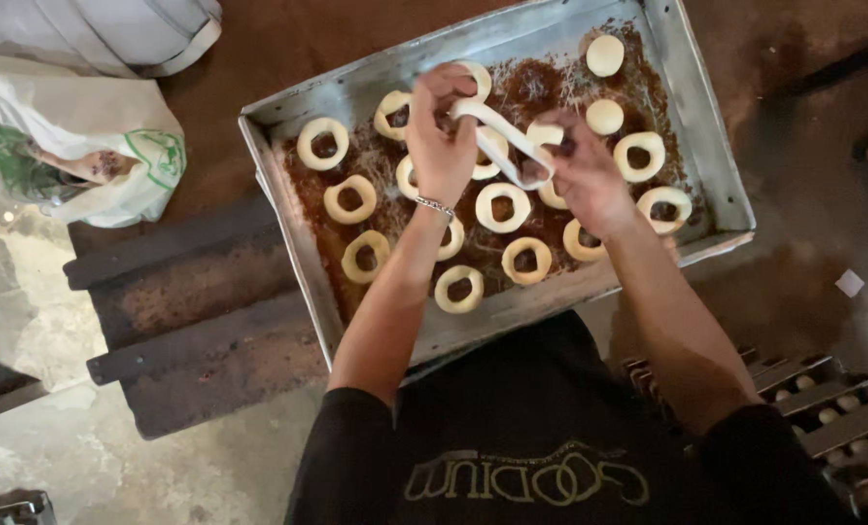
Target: The person takes round dough balls from a baking tray, rolls each one by hand into a rope, and joins the ends into rings, placing the formed doughnuts back on the tray. They work through the tray one piece at a time, occasionally repositioning the tray.
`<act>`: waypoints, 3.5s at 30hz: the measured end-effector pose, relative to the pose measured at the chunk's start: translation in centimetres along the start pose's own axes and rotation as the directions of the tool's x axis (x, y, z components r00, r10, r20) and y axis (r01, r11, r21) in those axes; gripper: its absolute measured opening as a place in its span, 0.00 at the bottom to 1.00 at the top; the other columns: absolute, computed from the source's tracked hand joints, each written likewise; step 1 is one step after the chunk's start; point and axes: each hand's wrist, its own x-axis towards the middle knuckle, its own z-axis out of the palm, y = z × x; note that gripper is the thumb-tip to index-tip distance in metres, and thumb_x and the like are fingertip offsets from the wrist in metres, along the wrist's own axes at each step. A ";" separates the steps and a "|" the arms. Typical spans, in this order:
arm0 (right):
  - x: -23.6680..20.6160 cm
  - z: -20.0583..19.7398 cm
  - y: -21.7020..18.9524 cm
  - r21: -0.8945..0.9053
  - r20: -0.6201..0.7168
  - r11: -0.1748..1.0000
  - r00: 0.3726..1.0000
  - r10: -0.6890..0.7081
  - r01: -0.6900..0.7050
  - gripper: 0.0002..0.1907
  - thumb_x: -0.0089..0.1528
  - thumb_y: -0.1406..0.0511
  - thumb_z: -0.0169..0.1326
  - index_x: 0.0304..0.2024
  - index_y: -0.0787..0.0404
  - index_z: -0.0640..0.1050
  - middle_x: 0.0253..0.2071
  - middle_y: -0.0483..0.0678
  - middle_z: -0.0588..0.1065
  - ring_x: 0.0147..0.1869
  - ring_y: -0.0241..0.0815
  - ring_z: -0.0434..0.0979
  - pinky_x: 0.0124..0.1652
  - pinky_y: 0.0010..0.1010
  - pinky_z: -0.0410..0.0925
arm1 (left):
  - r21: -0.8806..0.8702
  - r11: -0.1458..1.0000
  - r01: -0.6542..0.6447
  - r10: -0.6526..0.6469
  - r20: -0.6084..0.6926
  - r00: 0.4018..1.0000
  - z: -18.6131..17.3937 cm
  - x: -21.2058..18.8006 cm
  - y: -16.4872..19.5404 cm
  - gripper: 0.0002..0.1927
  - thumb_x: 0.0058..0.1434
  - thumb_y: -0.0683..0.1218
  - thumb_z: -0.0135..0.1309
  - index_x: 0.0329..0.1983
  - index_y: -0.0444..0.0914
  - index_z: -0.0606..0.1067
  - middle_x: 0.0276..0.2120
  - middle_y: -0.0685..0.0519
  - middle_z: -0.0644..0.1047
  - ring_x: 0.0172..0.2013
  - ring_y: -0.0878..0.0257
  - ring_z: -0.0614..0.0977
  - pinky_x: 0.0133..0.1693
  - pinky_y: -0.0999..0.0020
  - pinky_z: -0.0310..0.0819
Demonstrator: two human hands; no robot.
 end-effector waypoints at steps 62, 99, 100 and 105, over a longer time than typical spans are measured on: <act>-5.1 2.2 -0.5 -0.072 0.055 0.997 0.998 -0.028 0.032 0.26 0.68 0.62 0.58 0.67 0.59 0.69 0.48 0.49 0.77 0.49 0.40 0.77 0.54 0.32 0.71 | 0.002 0.999 -0.035 0.035 0.059 0.998 1.7 -3.2 1.7 0.29 0.55 0.29 0.51 0.60 0.40 0.69 0.47 0.49 0.81 0.47 0.60 0.85 0.42 0.67 0.82; -2.6 1.4 -1.8 -0.824 -0.031 0.546 0.951 -0.307 0.149 0.20 0.65 0.79 0.56 0.59 0.66 0.70 0.49 0.52 0.77 0.52 0.37 0.80 0.47 0.27 0.75 | 0.013 0.988 0.154 -0.146 0.396 0.907 4.5 -3.7 2.4 0.21 0.66 0.39 0.61 0.63 0.42 0.76 0.45 0.45 0.81 0.42 0.55 0.85 0.43 0.65 0.83; -3.1 2.6 -1.3 -0.819 -0.055 0.553 0.939 -0.340 0.153 0.21 0.64 0.80 0.55 0.59 0.66 0.69 0.50 0.51 0.76 0.53 0.36 0.80 0.46 0.27 0.76 | 0.160 0.973 0.169 -0.218 0.379 0.899 4.0 -4.1 3.1 0.22 0.65 0.39 0.62 0.62 0.42 0.78 0.40 0.42 0.81 0.38 0.53 0.83 0.40 0.64 0.81; -3.9 6.2 -0.2 -0.865 -0.039 0.460 0.889 -0.457 0.198 0.26 0.62 0.81 0.56 0.61 0.65 0.68 0.50 0.50 0.78 0.55 0.38 0.81 0.49 0.26 0.75 | 0.016 0.982 -0.188 0.179 0.226 0.958 2.4 -7.0 6.7 0.23 0.65 0.35 0.61 0.63 0.42 0.76 0.52 0.51 0.81 0.48 0.62 0.84 0.49 0.67 0.82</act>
